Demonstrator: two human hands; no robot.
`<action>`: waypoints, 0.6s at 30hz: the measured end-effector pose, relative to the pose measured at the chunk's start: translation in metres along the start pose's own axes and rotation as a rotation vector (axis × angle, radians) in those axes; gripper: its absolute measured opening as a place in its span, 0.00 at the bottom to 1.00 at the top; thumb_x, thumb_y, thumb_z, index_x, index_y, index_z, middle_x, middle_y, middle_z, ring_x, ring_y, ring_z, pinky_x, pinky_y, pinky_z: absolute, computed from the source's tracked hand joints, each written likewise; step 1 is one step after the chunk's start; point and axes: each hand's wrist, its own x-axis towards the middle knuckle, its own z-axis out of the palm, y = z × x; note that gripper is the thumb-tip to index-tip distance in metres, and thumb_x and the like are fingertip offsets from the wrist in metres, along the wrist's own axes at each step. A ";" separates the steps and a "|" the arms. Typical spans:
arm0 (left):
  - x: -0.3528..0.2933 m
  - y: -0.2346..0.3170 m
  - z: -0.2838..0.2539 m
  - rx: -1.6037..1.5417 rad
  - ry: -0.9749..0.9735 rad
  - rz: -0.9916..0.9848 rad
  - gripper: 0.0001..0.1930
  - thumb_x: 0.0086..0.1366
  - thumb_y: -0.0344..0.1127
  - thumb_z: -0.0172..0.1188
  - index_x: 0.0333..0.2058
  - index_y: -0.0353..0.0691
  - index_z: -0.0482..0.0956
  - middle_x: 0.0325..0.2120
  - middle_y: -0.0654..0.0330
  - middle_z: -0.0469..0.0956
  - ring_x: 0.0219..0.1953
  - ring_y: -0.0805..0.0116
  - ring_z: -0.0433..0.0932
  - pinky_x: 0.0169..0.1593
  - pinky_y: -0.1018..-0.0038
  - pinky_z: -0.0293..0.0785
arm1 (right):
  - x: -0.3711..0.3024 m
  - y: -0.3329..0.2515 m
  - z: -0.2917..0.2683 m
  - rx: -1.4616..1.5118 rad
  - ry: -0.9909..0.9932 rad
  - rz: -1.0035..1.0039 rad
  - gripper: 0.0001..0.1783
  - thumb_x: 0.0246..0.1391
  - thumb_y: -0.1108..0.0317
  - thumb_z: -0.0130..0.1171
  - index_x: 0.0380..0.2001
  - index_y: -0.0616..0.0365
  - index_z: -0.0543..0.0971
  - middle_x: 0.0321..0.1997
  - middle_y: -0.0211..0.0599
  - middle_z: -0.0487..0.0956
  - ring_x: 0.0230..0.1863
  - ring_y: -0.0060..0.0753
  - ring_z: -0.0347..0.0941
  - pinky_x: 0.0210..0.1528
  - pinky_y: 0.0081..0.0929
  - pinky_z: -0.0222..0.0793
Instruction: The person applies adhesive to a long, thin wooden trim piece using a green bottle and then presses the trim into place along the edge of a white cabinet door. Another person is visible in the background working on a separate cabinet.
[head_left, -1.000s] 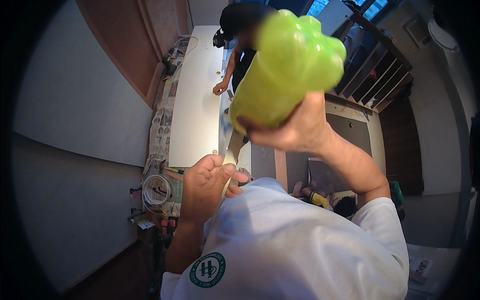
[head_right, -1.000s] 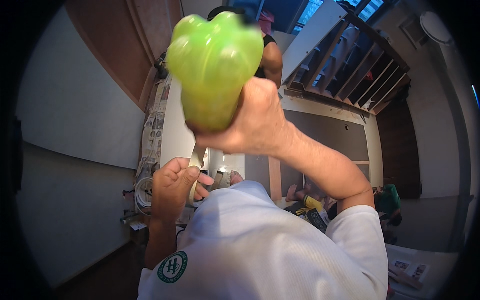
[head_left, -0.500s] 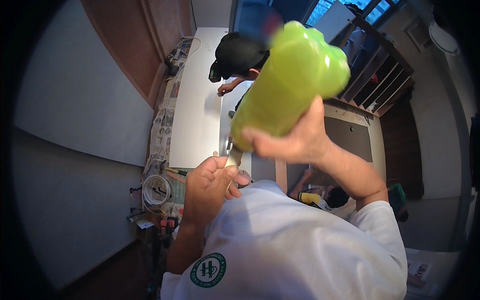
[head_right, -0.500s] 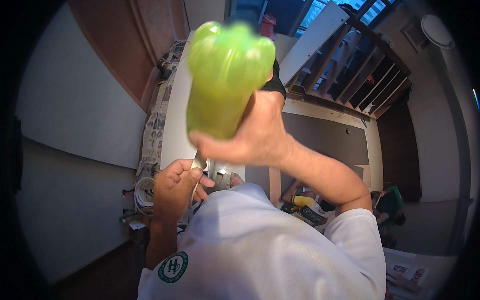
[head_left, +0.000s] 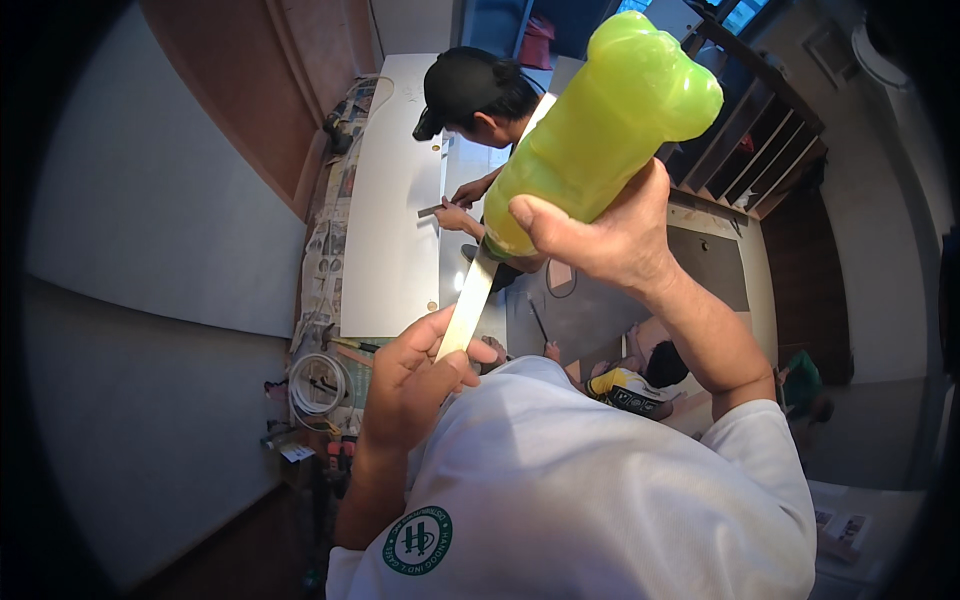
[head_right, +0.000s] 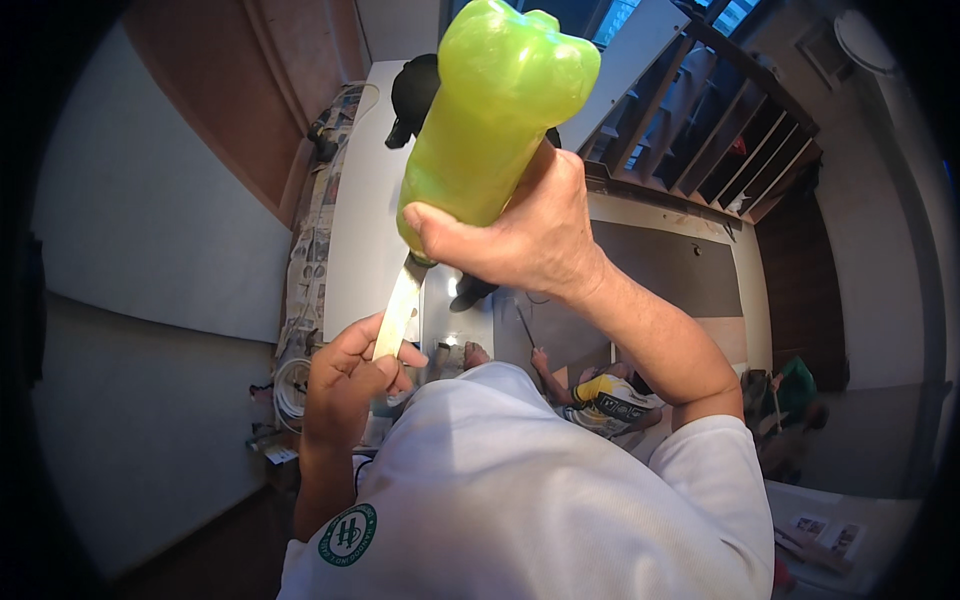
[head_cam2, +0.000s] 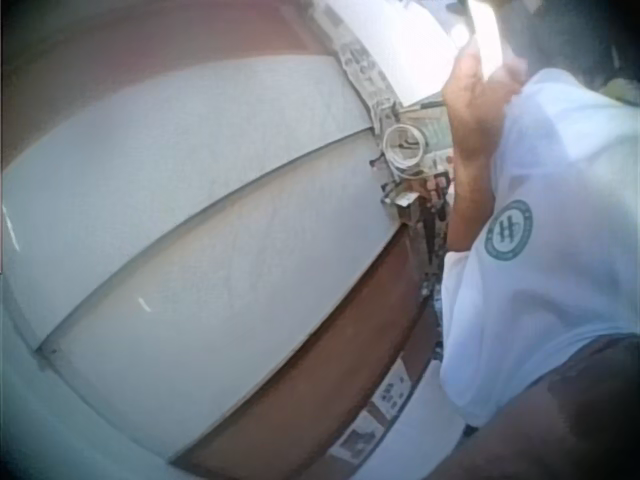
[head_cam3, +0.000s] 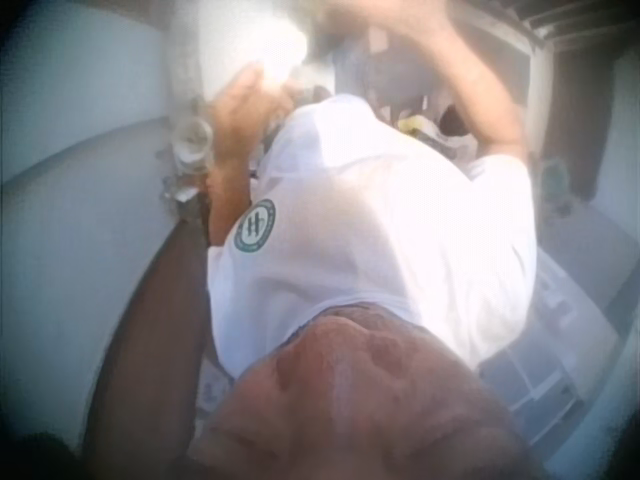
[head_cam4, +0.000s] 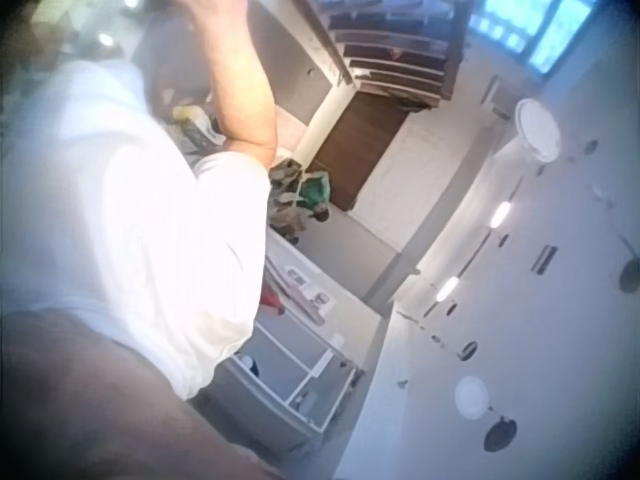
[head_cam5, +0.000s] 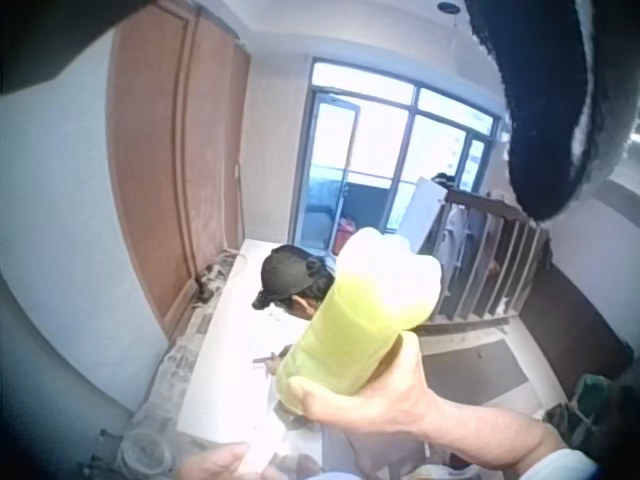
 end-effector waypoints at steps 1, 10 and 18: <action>-0.001 0.000 0.001 -0.012 -0.001 0.014 0.20 0.65 0.26 0.51 0.55 0.25 0.74 0.32 0.53 0.83 0.30 0.76 0.77 0.34 0.81 0.71 | -0.004 -0.007 0.004 0.032 -0.006 0.018 0.21 0.38 0.65 0.72 0.36 0.64 0.80 0.33 0.37 0.84 0.31 0.27 0.82 0.37 0.27 0.80; 0.005 0.003 0.003 0.097 0.021 -0.017 0.19 0.71 0.35 0.57 0.53 0.25 0.74 0.33 0.51 0.84 0.29 0.74 0.81 0.33 0.79 0.75 | 0.000 -0.004 0.006 -0.228 -0.060 -0.383 0.15 0.39 0.66 0.71 0.32 0.59 0.81 0.31 0.34 0.82 0.24 0.33 0.80 0.28 0.27 0.77; 0.009 0.005 -0.009 0.106 0.074 0.036 0.15 0.71 0.36 0.57 0.47 0.28 0.77 0.31 0.54 0.84 0.25 0.77 0.78 0.30 0.81 0.75 | -0.013 -0.020 0.011 -0.254 -0.176 -0.481 0.29 0.36 0.69 0.72 0.45 0.65 0.75 0.43 0.40 0.80 0.40 0.37 0.79 0.42 0.30 0.78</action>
